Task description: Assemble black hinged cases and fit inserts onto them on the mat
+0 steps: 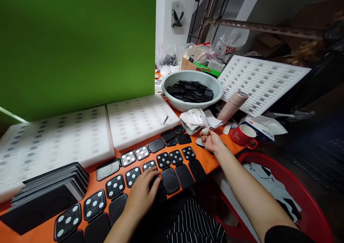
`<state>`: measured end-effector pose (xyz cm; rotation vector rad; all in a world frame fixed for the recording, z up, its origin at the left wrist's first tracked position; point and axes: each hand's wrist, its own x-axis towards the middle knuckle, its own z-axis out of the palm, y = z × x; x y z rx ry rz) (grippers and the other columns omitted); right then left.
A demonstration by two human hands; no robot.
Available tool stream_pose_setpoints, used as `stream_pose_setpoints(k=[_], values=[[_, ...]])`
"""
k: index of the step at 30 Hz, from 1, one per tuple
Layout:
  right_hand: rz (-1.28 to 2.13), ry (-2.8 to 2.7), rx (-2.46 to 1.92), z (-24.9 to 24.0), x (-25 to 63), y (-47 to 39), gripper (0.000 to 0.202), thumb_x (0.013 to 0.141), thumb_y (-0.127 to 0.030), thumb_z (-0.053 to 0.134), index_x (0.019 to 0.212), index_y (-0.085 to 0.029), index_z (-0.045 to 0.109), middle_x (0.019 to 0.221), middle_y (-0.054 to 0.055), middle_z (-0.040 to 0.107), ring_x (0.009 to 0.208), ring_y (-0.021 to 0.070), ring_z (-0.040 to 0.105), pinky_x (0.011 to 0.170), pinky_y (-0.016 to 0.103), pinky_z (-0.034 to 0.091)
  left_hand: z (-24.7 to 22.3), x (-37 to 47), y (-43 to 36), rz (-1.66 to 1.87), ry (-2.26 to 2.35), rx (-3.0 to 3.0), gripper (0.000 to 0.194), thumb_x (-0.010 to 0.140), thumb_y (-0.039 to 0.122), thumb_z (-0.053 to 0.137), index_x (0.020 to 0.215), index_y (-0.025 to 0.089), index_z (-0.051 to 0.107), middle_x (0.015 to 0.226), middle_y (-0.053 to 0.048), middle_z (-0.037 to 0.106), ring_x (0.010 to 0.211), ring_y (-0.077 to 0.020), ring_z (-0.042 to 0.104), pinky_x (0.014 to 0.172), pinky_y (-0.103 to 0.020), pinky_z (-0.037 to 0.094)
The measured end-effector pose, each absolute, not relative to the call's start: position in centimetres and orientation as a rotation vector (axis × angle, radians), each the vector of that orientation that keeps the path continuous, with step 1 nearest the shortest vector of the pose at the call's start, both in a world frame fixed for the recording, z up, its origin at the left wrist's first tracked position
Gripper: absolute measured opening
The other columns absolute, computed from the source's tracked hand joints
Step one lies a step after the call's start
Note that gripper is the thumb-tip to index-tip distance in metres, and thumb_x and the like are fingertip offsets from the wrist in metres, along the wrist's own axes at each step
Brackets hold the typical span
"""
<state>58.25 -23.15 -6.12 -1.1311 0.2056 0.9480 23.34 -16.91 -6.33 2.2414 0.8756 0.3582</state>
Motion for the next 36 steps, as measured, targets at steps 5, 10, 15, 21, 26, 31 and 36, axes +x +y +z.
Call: stream_pose_setpoints(k=[5, 10, 15, 21, 26, 31, 36], values=[[0.889, 0.215, -1.182, -6.7, 58.4, -22.1, 0.029, 0.095, -0.022, 0.027, 0.081, -0.019, 0.051, 0.062, 0.002, 0.061, 0.051, 0.0085, 0.057, 0.041, 0.014, 0.046, -6.5, 23.2, -17.1, 0.315, 0.896, 2.223, 0.027, 0.090, 0.035, 0.042, 0.105, 0.026, 0.062, 0.120, -0.004, 0.060, 0.111, -0.0224, 0.056, 0.093, -0.040, 0.047], [0.863, 0.125, -1.320, -6.6, 58.5, -22.7, 0.030, 0.095, -0.020, 0.026, 0.083, -0.016, 0.054, 0.068, 0.006, 0.065, 0.059, 0.0098, 0.061, 0.049, 0.016, 0.050, -6.5, 23.3, -17.0, 0.320, 0.892, 2.226, 0.027, 0.089, 0.035, 0.043, 0.105, 0.026, 0.063, 0.121, -0.004, 0.060, 0.111, -0.0227, 0.056, 0.092, -0.040, 0.047], [0.698, -0.028, -1.594, -7.3, 57.7, -25.0, 0.024, 0.093, -0.029, 0.034, 0.089, -0.018, 0.054, 0.074, 0.004, 0.065, 0.063, 0.0126, 0.060, 0.055, 0.022, 0.050, -6.3, 23.2, -16.4, 0.323, 0.917, 2.239, 0.028, 0.089, 0.036, 0.042, 0.104, 0.026, 0.063, 0.123, -0.004, 0.059, 0.111, -0.0234, 0.056, 0.092, -0.040, 0.048], [0.386, -0.774, -2.255, -7.4, 55.8, -27.4, 0.021, 0.074, -0.022, 0.065, 0.094, -0.018, 0.063, 0.111, 0.010, 0.062, 0.113, 0.0266, 0.048, 0.093, 0.034, 0.039, -5.9, 23.4, -16.7, 0.355, 0.853, 2.300, 0.027, 0.090, 0.033, 0.042, 0.103, 0.024, 0.063, 0.119, -0.005, 0.061, 0.109, -0.0232, 0.057, 0.090, -0.041, 0.048], [-0.021, -1.542, -2.823, -6.5, 55.0, -26.8, 0.030, 0.086, -0.031, 0.052, 0.108, -0.015, 0.063, 0.105, 0.014, 0.064, 0.102, 0.0295, 0.052, 0.086, 0.038, 0.038, -5.5, 25.1, -19.1, 0.358, 0.629, 2.383, 0.023, 0.088, 0.025, 0.045, 0.102, 0.023, 0.064, 0.117, -0.006, 0.062, 0.106, -0.0219, 0.057, 0.091, -0.040, 0.048], [-0.162, -1.599, -2.742, -5.4, 55.2, -27.3, 0.029, 0.090, -0.028, 0.040, 0.091, -0.017, 0.067, 0.096, 0.013, 0.064, 0.093, 0.0271, 0.054, 0.079, 0.036, 0.039, -5.4, 27.9, -21.5, 0.338, 0.396, 2.482, 0.021, 0.086, 0.022, 0.050, 0.102, 0.021, 0.063, 0.116, -0.006, 0.062, 0.105, -0.0226, 0.056, 0.094, -0.041, 0.045], [0.320, -1.101, -2.409, -5.6, 54.8, -28.4, 0.019, 0.085, -0.033, 0.043, 0.081, -0.019, 0.057, 0.076, 0.007, 0.063, 0.074, 0.0219, 0.059, 0.070, 0.034, 0.043, -5.6, 31.7, -22.6, 0.235, 0.254, 2.645, 0.034, 0.085, 0.031, 0.054, 0.115, 0.017, 0.057, 0.125, -0.008, 0.058, 0.114, -0.0241, 0.051, 0.102, -0.043, 0.037]])
